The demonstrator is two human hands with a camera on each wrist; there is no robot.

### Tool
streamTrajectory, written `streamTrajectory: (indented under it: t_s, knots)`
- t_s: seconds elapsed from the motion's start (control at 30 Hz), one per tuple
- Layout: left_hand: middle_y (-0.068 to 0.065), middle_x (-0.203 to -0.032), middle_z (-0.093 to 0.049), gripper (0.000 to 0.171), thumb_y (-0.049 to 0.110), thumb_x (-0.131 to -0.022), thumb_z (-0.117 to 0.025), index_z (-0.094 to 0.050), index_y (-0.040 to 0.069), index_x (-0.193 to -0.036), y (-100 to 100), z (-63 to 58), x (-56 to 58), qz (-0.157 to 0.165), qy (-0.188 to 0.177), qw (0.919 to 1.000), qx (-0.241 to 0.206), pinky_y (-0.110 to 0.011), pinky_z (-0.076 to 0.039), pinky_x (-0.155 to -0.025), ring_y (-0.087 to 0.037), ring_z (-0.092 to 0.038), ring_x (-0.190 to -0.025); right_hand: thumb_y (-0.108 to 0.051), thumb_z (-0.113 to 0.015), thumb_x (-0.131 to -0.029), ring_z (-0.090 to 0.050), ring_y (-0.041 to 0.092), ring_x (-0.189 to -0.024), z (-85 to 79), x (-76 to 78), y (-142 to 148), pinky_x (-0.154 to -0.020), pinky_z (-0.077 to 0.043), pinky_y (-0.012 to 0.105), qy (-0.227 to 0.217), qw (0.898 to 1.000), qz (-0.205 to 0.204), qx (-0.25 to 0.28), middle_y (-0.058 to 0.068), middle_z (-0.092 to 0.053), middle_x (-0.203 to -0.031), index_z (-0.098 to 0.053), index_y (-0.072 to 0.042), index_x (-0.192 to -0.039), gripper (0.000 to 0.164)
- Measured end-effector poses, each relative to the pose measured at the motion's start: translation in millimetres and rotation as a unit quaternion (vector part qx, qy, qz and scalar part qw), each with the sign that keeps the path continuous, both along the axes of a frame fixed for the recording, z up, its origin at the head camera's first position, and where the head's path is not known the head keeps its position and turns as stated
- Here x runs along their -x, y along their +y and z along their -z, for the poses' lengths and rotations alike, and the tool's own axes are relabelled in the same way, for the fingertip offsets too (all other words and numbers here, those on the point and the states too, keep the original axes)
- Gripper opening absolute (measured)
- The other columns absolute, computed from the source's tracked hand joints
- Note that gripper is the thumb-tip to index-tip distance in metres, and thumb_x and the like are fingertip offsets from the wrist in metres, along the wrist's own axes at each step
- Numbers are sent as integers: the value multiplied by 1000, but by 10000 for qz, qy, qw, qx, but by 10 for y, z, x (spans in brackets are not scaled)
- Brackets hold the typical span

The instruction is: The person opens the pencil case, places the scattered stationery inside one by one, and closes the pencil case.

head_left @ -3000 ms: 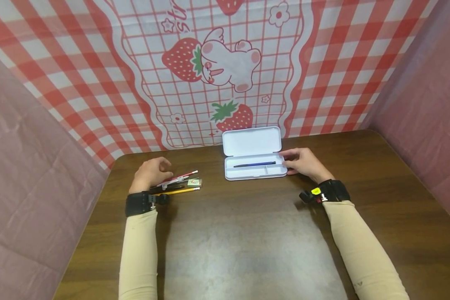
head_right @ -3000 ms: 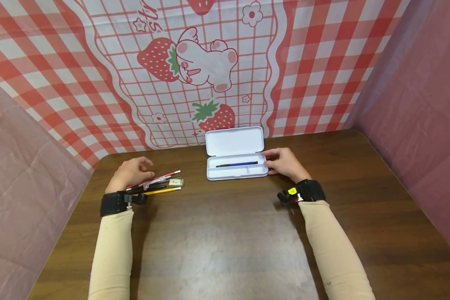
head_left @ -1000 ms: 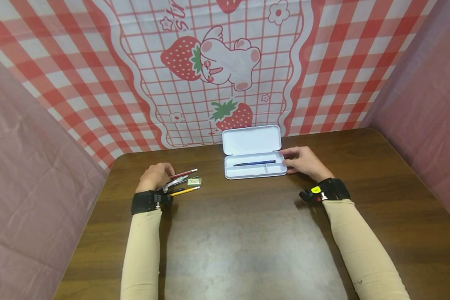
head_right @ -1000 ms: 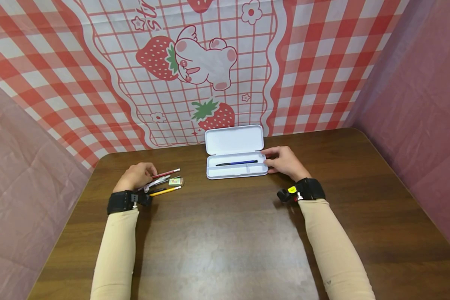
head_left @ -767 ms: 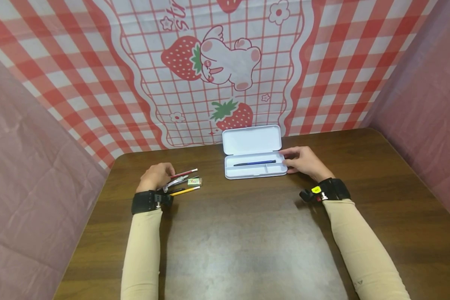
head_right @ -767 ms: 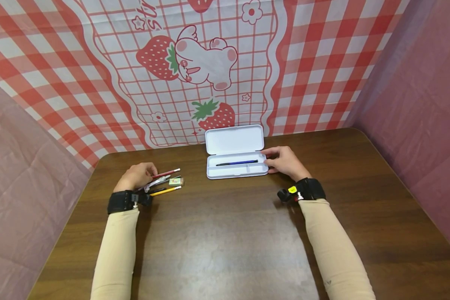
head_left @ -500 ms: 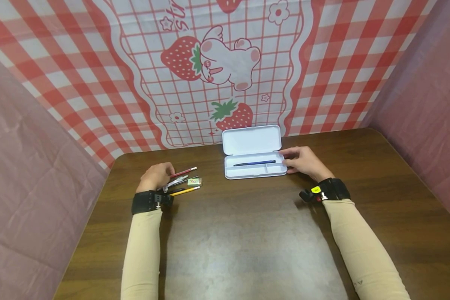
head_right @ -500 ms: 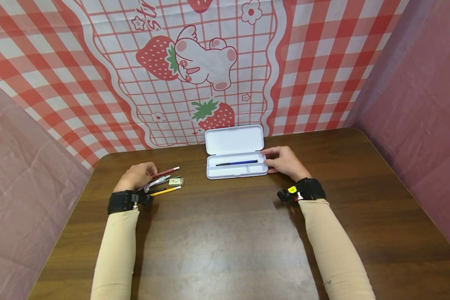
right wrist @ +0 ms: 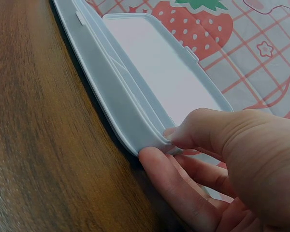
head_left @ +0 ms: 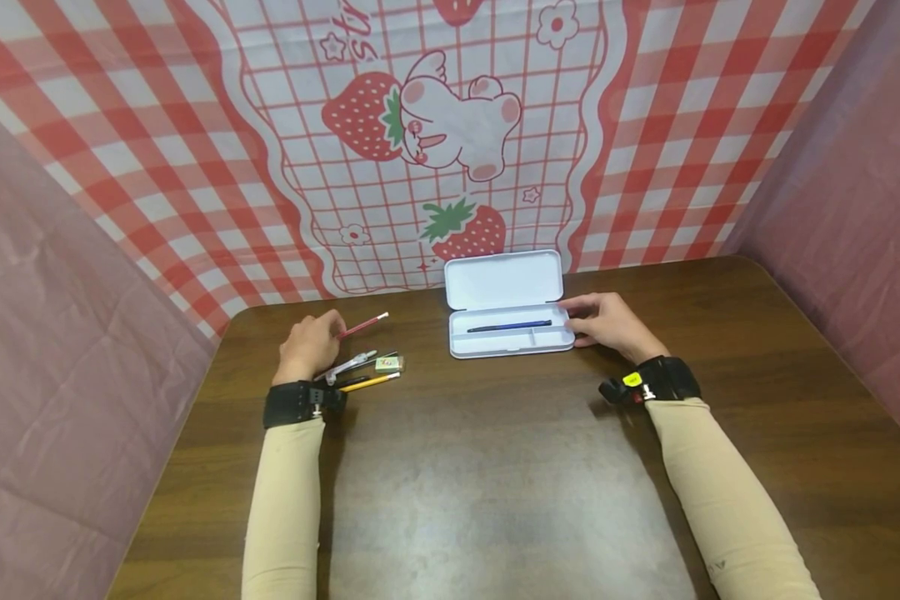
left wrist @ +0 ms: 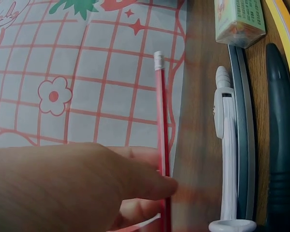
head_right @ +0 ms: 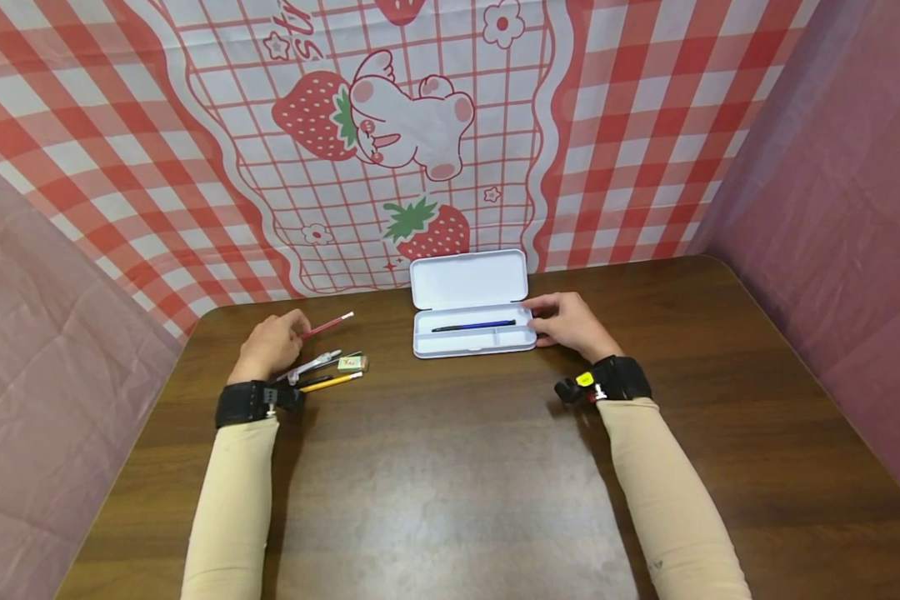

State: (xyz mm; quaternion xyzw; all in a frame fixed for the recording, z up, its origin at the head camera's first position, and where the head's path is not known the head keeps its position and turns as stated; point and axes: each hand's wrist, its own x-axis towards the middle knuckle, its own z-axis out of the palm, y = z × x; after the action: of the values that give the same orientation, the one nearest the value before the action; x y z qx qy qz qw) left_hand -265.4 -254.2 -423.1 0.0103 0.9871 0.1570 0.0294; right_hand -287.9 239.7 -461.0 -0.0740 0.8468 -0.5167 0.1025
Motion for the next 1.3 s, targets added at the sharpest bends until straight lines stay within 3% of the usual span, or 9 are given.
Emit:
streamTrajectory:
  t_s: [0.37, 0.63, 0.9, 1.3]
  knots:
    - [-25, -121, -55, 26, 8, -94, -51, -58, 18, -117, 47, -6, 22, -323, 951, 9949, -79, -71, -44, -87, -47, -47, -118, -7, -69, -91, -64, 24, -81, 25, 18, 0, -63, -62, 26, 7, 10000, 46, -43, 21, -58, -128, -65, -7, -131, 41]
    - [-23, -120, -56, 28, 7, -95, -51, -59, 19, -119, 82, 13, 28, -235, 800, 9965, -104, -70, -43, -88, -46, -48, -119, -9, -70, -91, -64, 27, -83, 29, 13, 7, -64, -62, 26, 4, 10000, -12, -86, 21, -56, -129, -65, -8, -132, 42]
    - [-22, -120, -56, 26, 9, -96, -52, -59, 19, -119, 119, 15, 24, -160, 766, 9968, -128, -72, -42, -88, -46, -48, -118, -8, -70, -91, -64, 22, -77, -2, -1, -14, -63, -62, 25, -27, 10000, -2, -3, 25, -56, -129, -64, -5, -133, 42]
    - [-22, -118, -58, 26, 10, -96, -52, -61, 21, -117, 202, -134, 70, -173, 957, 9952, -125, -71, -43, -87, -46, -49, -117, -9, -71, -91, -64, 25, -80, -23, -3, -12, -63, -62, 24, -33, 10000, 13, -61, 24, -56, -129, -64, -6, -133, 43]
